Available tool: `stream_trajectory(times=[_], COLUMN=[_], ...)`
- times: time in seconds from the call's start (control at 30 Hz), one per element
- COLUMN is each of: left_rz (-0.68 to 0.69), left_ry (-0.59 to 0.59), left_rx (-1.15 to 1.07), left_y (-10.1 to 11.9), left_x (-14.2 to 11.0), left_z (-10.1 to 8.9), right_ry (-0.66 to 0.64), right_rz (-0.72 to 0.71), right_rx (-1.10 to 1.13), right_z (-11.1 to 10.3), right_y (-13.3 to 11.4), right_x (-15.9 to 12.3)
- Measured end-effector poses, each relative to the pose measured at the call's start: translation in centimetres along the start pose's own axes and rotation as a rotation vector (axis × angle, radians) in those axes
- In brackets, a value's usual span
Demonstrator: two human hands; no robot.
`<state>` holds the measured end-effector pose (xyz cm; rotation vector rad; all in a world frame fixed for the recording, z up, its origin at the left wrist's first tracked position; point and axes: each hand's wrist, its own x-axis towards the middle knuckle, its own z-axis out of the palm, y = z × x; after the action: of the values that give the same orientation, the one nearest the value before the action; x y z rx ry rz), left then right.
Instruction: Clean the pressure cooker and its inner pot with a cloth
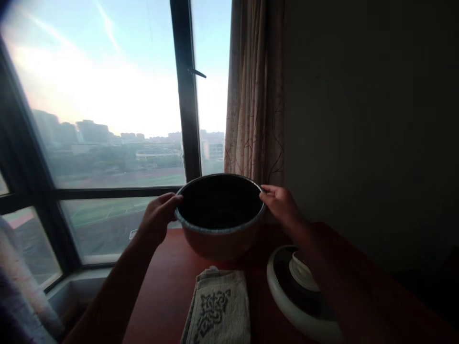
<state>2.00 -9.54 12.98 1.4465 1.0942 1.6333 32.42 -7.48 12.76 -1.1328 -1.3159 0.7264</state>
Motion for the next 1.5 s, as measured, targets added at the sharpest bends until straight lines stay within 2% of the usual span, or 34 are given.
stream_trajectory(times=[0.1, 0.2, 0.3, 0.4, 0.7, 1.0, 1.3, 1.5], left_rz=[-0.020, -0.047, -0.050, -0.049, -0.024, -0.094, -0.223, -0.181], left_ry=[0.002, -0.007, -0.009, 0.007, 0.052, 0.007, -0.108, -0.183], left_rx=[0.081, 0.133, 0.213, 0.290, 0.473, 0.603, 0.741, 0.901], left_y=[0.9, 0.6, -0.4, -1.9, -6.1, -7.8, -9.3, -11.0], left_x=[5.7, 10.4, 13.5, 15.2, 17.6, 19.0, 18.2, 17.3], left_z=[2.1, 3.5, 4.2, 4.3, 3.5, 3.0, 2.2, 2.3], right_ry=[0.082, 0.137, 0.193, 0.237, 0.215, 0.118, 0.007, -0.049], right_rz=[-0.044, -0.069, -0.095, -0.115, -0.151, -0.017, -0.027, -0.012], right_rx=[-0.059, -0.111, -0.177, -0.222, -0.298, -0.439, -0.600, -0.732], right_z=[0.3, 0.9, 1.5, 2.1, 4.0, 5.1, 6.2, 6.6], right_y=[-1.9, -1.9, -0.5, 1.2, 4.5, 7.3, 10.2, 12.4], right_x=[5.7, 10.2, 13.0, 14.6, 16.4, 16.9, 17.3, 16.6])
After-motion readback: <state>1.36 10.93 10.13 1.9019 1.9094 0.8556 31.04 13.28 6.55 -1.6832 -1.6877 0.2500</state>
